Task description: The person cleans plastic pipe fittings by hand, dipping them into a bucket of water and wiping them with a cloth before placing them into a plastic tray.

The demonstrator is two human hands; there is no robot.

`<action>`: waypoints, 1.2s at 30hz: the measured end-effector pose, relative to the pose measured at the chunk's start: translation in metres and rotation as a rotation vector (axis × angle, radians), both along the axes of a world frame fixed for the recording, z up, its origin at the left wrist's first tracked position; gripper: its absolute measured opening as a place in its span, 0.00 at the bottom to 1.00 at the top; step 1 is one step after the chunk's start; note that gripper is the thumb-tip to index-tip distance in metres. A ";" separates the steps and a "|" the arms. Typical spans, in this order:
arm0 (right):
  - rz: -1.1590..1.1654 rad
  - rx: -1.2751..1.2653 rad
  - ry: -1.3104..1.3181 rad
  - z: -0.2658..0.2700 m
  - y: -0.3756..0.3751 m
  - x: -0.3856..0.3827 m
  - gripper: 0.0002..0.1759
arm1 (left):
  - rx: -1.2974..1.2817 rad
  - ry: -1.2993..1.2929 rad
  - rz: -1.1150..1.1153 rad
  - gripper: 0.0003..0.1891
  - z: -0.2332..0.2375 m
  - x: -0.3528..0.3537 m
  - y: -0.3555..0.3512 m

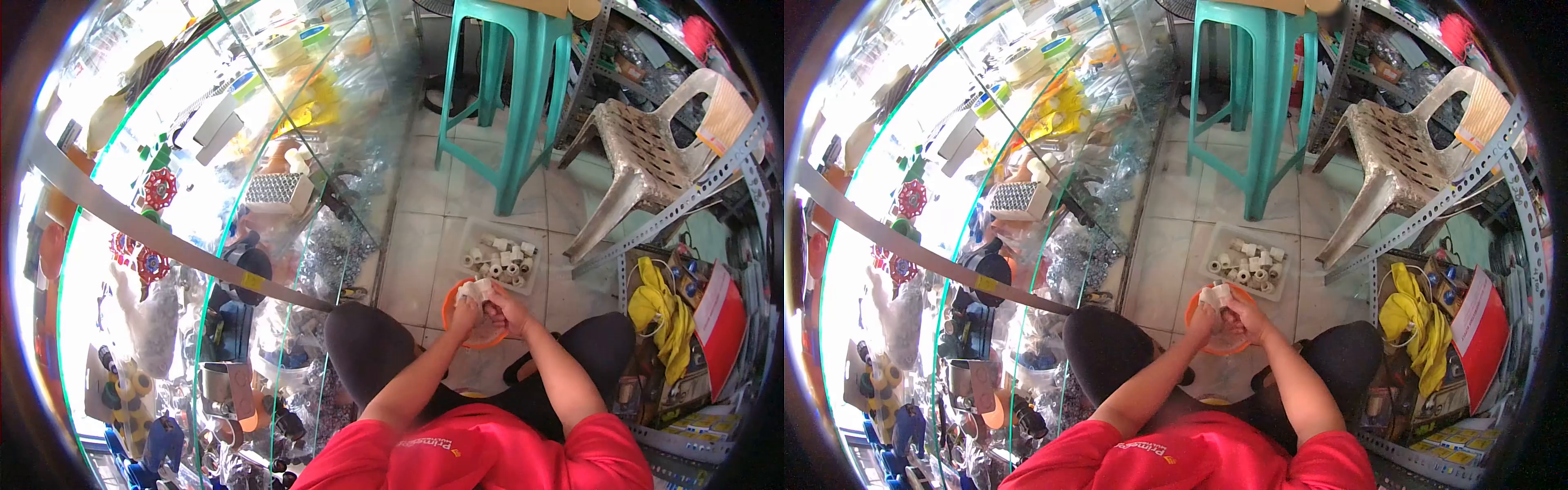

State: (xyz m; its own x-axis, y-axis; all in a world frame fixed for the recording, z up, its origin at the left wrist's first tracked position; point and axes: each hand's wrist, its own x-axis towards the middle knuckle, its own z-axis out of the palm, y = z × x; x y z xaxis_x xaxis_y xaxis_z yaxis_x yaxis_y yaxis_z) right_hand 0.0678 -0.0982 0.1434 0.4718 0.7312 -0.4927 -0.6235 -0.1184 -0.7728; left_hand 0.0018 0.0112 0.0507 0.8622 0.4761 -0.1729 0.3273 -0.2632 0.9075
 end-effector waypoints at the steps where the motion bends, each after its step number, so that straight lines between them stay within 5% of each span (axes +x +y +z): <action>1: -0.029 -0.053 -0.171 -0.008 0.002 0.002 0.23 | 0.147 0.000 -0.071 0.11 -0.001 0.000 0.000; 5: -0.165 -0.186 -0.651 -0.034 0.006 -0.003 0.18 | 0.929 -0.025 -0.314 0.08 -0.002 0.002 0.002; 8: -0.179 -0.038 -0.273 -0.016 0.003 -0.001 0.18 | -0.353 0.091 0.157 0.14 0.015 -0.001 -0.005; 11: -0.175 0.081 0.172 -0.016 0.000 0.002 0.19 | -0.524 0.089 0.207 0.15 0.018 -0.001 -0.007; 15: -0.209 0.050 0.176 -0.001 0.005 -0.007 0.18 | -0.335 -0.165 0.080 0.11 -0.005 -0.005 -0.005; 17: -0.249 0.015 0.039 0.002 0.011 -0.014 0.16 | -0.435 0.026 0.133 0.11 0.075 -0.004 -0.005; 19: -0.290 -0.030 -0.199 -0.001 0.014 -0.024 0.16 | -0.266 -0.191 0.086 0.09 -0.001 0.002 -0.003; 24: -0.207 -0.178 -0.538 -0.029 0.017 -0.026 0.17 | -0.675 0.084 0.183 0.10 0.013 0.006 0.001; 27: -0.218 -0.185 -0.602 -0.058 0.013 -0.015 0.18 | -0.195 -0.165 0.014 0.14 -0.054 0.000 -0.006; 29: -0.194 -0.259 -0.529 -0.034 0.011 -0.013 0.19 | -0.071 -0.184 -0.028 0.20 -0.029 -0.004 -0.007; 30: -0.210 -0.249 -0.711 -0.037 0.011 -0.014 0.20 | -0.051 -0.169 -0.025 0.22 -0.012 -0.005 -0.008; 32: -0.237 -0.224 -1.074 -0.048 0.010 -0.018 0.23 | -0.180 -0.042 0.080 0.18 0.029 0.001 -0.006; 36: -0.038 -0.332 -1.176 -0.027 0.010 -0.024 0.26 | -0.459 0.000 0.158 0.20 0.043 -0.002 -0.002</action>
